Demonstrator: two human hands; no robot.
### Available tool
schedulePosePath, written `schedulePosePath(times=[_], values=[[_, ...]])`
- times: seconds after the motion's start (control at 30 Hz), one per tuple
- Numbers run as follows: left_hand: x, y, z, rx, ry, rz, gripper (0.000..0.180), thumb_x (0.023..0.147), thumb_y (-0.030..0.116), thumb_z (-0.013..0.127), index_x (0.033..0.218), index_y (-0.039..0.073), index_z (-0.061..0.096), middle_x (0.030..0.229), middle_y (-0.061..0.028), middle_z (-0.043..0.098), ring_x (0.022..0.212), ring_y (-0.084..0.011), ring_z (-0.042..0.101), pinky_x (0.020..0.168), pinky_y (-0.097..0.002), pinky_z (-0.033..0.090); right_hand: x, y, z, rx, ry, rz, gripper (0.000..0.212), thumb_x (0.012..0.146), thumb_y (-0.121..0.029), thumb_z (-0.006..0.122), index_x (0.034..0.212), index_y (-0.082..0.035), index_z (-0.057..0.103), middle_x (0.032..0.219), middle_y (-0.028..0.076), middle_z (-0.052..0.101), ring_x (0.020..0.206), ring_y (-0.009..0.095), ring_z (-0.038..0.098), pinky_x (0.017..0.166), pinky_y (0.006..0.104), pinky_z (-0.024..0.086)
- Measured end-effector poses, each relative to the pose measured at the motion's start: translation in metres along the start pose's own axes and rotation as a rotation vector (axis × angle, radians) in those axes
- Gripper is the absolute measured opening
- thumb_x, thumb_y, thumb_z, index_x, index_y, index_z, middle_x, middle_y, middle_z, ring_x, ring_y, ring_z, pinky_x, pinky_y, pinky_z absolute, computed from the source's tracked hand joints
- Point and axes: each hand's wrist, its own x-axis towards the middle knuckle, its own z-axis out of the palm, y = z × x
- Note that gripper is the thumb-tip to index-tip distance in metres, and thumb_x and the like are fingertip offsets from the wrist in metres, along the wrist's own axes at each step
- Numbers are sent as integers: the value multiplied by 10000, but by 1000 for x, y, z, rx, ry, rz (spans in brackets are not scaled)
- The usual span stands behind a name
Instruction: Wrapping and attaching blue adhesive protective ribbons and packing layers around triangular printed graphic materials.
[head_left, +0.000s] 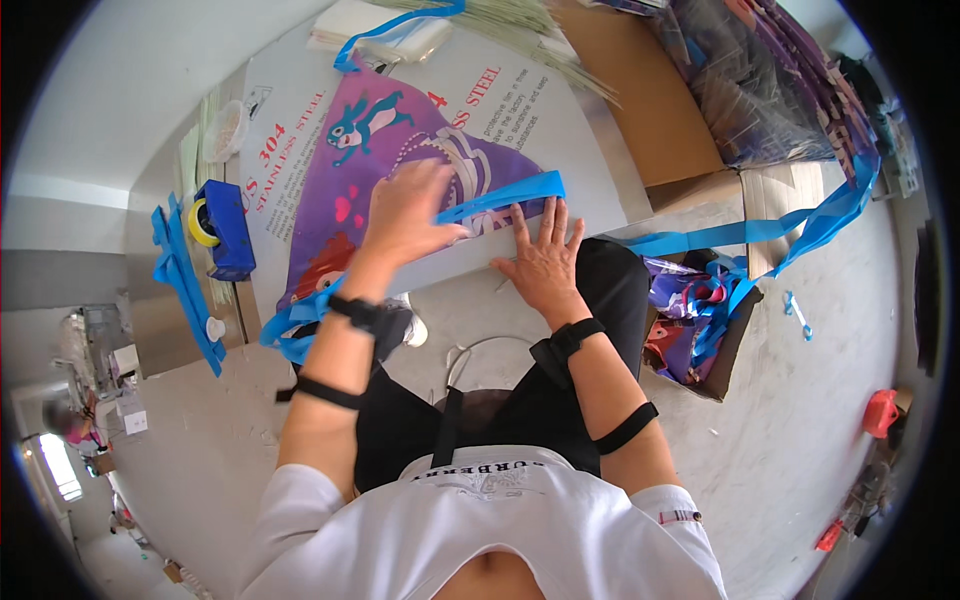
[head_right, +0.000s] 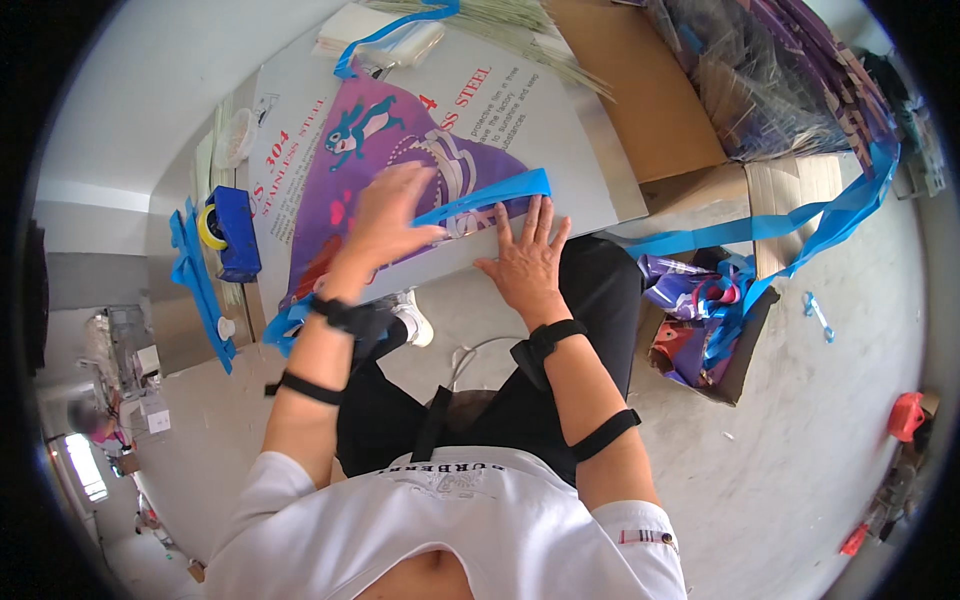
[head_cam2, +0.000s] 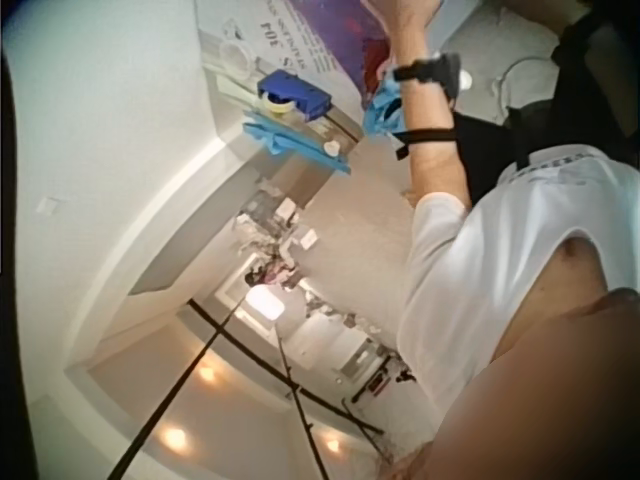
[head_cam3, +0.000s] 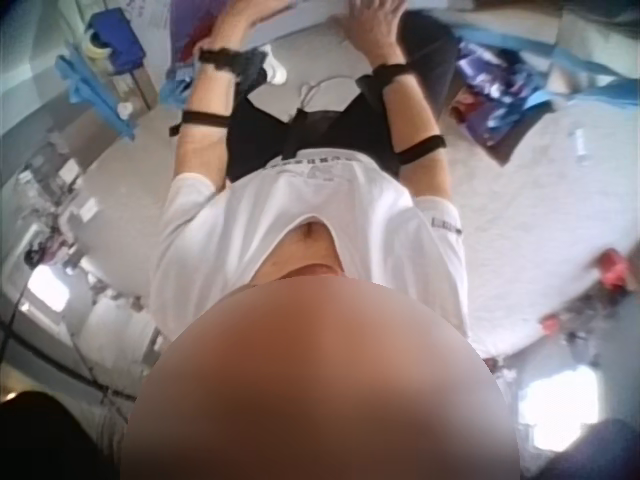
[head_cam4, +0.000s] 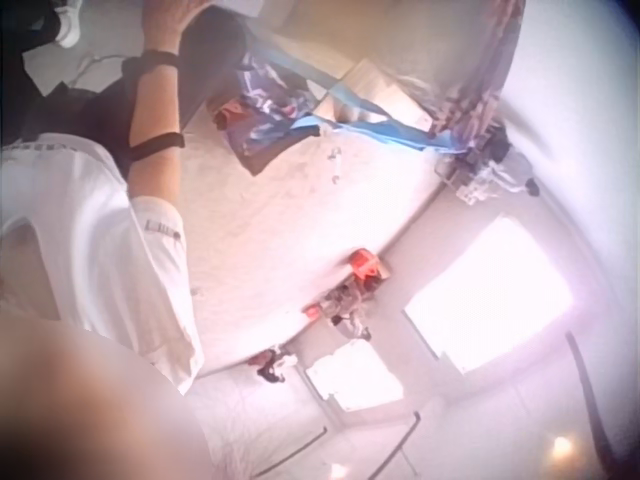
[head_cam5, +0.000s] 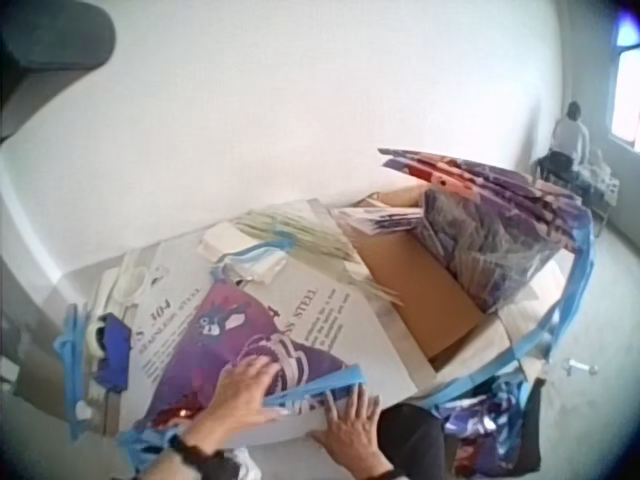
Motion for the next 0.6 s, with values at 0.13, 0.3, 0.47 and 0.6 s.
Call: schedulePosePath(times=[0.13, 0.3, 0.47, 0.6], values=[[21, 18, 63, 314, -115, 0, 222, 769, 175, 660, 959, 61, 643, 945, -112, 637, 961, -268, 587, 844, -463, 432, 1, -2, -2, 20, 1, -8, 865, 791, -569, 664, 1492, -174, 347, 1532, 282, 223, 1448, 439, 139, 1094, 674, 122], [-21, -8, 52, 340, 10, 90, 171, 822, 93, 551, 962, 35, 630, 978, -117, 636, 965, -277, 588, 840, -418, 447, -2, 8, -1, -19, 16, -13, 853, 781, -567, 679, 1469, -159, 383, 1519, 275, 255, 1438, 431, 173, 1089, 659, 153], [-66, -33, 67, 409, 55, 43, 401, 860, 73, 527, 1244, -36, 554, 1311, -207, 539, 1230, -342, 507, 1039, -427, 406, 5, 9, -9, 45, 120, -73, 772, 744, -467, 742, 1369, -92, 488, 1430, 233, 390, 1367, 407, 297, 1074, 585, 242], [-68, -25, 70, 396, 88, 12, 409, 854, 74, 533, 1245, -41, 552, 1333, -207, 527, 1245, -346, 493, 1052, -433, 400, 17, 29, -22, 290, 161, -140, 628, 639, -191, 778, 1202, -45, 543, 1375, 126, 439, 1257, 370, 398, 1011, 482, 339]])
